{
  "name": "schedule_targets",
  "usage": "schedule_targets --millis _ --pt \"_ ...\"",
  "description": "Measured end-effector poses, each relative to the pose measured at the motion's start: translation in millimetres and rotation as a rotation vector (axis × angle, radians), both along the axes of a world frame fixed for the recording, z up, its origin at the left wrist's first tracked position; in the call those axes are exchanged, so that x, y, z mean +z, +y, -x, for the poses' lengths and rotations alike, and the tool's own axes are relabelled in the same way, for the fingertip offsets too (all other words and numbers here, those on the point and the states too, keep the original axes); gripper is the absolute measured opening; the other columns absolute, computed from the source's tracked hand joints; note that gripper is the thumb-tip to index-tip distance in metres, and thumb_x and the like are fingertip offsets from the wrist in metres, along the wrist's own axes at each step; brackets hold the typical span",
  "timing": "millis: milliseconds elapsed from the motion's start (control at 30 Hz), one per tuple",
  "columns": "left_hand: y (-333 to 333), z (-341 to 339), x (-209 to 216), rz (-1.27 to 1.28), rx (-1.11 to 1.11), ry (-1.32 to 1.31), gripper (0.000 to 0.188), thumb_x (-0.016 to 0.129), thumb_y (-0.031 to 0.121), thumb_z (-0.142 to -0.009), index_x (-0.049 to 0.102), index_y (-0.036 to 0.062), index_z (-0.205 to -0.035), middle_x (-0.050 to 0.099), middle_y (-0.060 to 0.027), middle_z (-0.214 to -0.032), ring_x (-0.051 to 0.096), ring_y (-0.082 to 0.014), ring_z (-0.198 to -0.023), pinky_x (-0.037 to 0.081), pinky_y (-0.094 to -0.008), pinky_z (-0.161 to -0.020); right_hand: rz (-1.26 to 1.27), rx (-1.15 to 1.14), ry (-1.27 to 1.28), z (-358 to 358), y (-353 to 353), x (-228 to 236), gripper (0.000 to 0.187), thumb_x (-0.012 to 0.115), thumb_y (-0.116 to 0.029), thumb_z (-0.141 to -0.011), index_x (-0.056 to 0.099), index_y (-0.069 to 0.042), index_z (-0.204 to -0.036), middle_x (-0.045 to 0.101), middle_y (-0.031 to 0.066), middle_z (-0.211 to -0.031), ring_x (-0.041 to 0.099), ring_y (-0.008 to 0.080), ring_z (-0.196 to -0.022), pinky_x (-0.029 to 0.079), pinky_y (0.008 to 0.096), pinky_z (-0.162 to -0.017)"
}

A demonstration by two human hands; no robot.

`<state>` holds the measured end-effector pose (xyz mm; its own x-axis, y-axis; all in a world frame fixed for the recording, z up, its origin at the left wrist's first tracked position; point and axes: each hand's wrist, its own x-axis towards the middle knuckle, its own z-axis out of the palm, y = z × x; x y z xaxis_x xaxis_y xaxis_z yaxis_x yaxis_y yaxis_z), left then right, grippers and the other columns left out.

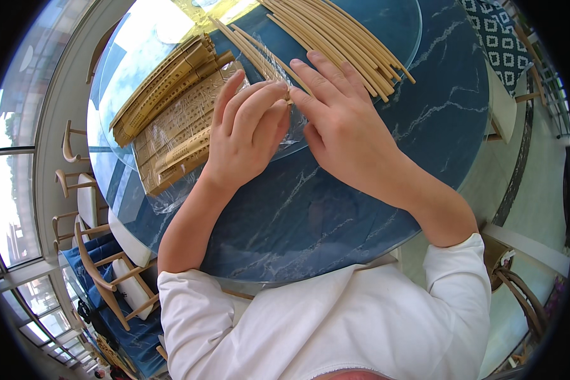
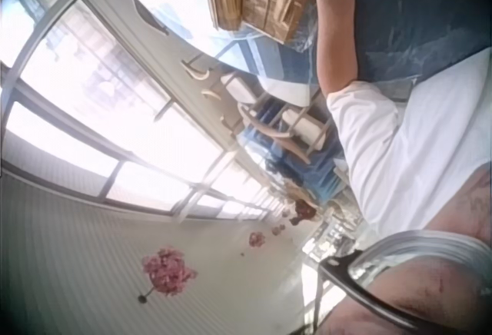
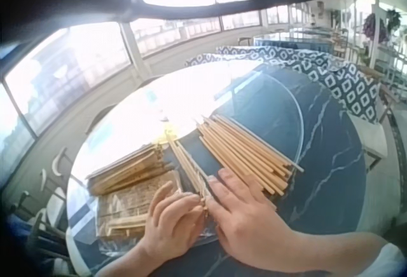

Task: The person repeatedly picks up thin bamboo sticks from a pile on a blue marble table, aligns them, and places them into a plastic-wrapped bundle. The hands work continuously to organize and stack the sticks into the bundle.

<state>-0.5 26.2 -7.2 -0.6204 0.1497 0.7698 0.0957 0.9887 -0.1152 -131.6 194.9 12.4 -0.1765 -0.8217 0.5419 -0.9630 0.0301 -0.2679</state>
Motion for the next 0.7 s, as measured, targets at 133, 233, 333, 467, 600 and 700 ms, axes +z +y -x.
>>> schedule_targets --millis 133,233,333,467,600,700 --pt "1 0 -1 -0.019 0.009 -0.037 0.016 0.08 0.006 -0.09 0.072 0.0054 -0.104 0.064 -0.0043 -0.134 0.067 -0.0214 -0.123 0.047 -0.0512 -0.121 -0.016 0.013 -0.038 5 -1 -7 0.048 0.071 0.001 -0.089 0.068 -0.002 -0.137 0.055 0.0194 -0.159 0.044 0.0397 -0.154 0.033 0.059 -0.127" --pt "5 1 -1 -0.014 0.017 -0.06 0.016 0.081 0.009 -0.091 0.073 0.0066 -0.105 0.064 -0.0037 -0.135 0.067 -0.0208 -0.123 0.047 -0.0517 -0.121 0.008 -0.057 -0.03 8 -3 -4 0.045 0.073 -0.002 -0.091 0.068 -0.003 -0.136 0.056 0.0186 -0.159 0.045 0.0387 -0.154 0.033 0.0591 -0.127" --pt "5 1 -1 0.007 0.026 -0.075 0.016 0.082 0.014 -0.091 0.074 0.008 -0.105 0.064 -0.0031 -0.136 0.066 -0.0203 -0.124 0.046 -0.0515 -0.121 0.026 -0.036 0.044 8 -6 -5 0.042 0.076 -0.007 -0.093 0.069 -0.005 -0.134 0.059 0.0169 -0.156 0.048 0.0367 -0.152 0.032 0.0591 -0.127" --pt "5 -1 -1 -0.045 0.043 -0.109 0.024 0.081 0.018 -0.093 0.074 0.0097 -0.114 0.064 -0.0029 -0.136 0.065 -0.0205 -0.127 0.045 -0.0492 -0.122 0.012 -0.012 0.18 15 -12 -15 0.039 0.079 -0.012 -0.093 0.071 -0.008 -0.131 0.066 0.0137 -0.148 0.054 0.0331 -0.148 0.032 0.0583 -0.128" --pt "8 -14 9 -0.163 0.153 -0.239 0.036 0.083 0.016 -0.094 0.07 0.0099 -0.127 0.066 -0.0075 -0.139 0.066 -0.0286 -0.127 0.046 -0.0505 -0.121 0.023 -0.037 0.224 21 -18 -25 0.033 0.079 -0.013 -0.093 0.075 -0.009 -0.126 0.072 0.0125 -0.139 0.059 0.0306 -0.143 0.033 0.0576 -0.128" --pt "-4 -40 11 -0.236 0.292 -0.326 0.038 0.08 0.024 -0.098 0.071 0.0087 -0.132 0.069 -0.0101 -0.137 0.067 -0.0308 -0.127 0.043 -0.0532 -0.122 0.042 -0.086 0.266 24 -21 -28 0.029 0.075 -0.014 -0.095 0.078 -0.01 -0.124 0.074 0.0123 -0.137 0.061 0.0297 -0.141 0.033 0.0569 -0.128"
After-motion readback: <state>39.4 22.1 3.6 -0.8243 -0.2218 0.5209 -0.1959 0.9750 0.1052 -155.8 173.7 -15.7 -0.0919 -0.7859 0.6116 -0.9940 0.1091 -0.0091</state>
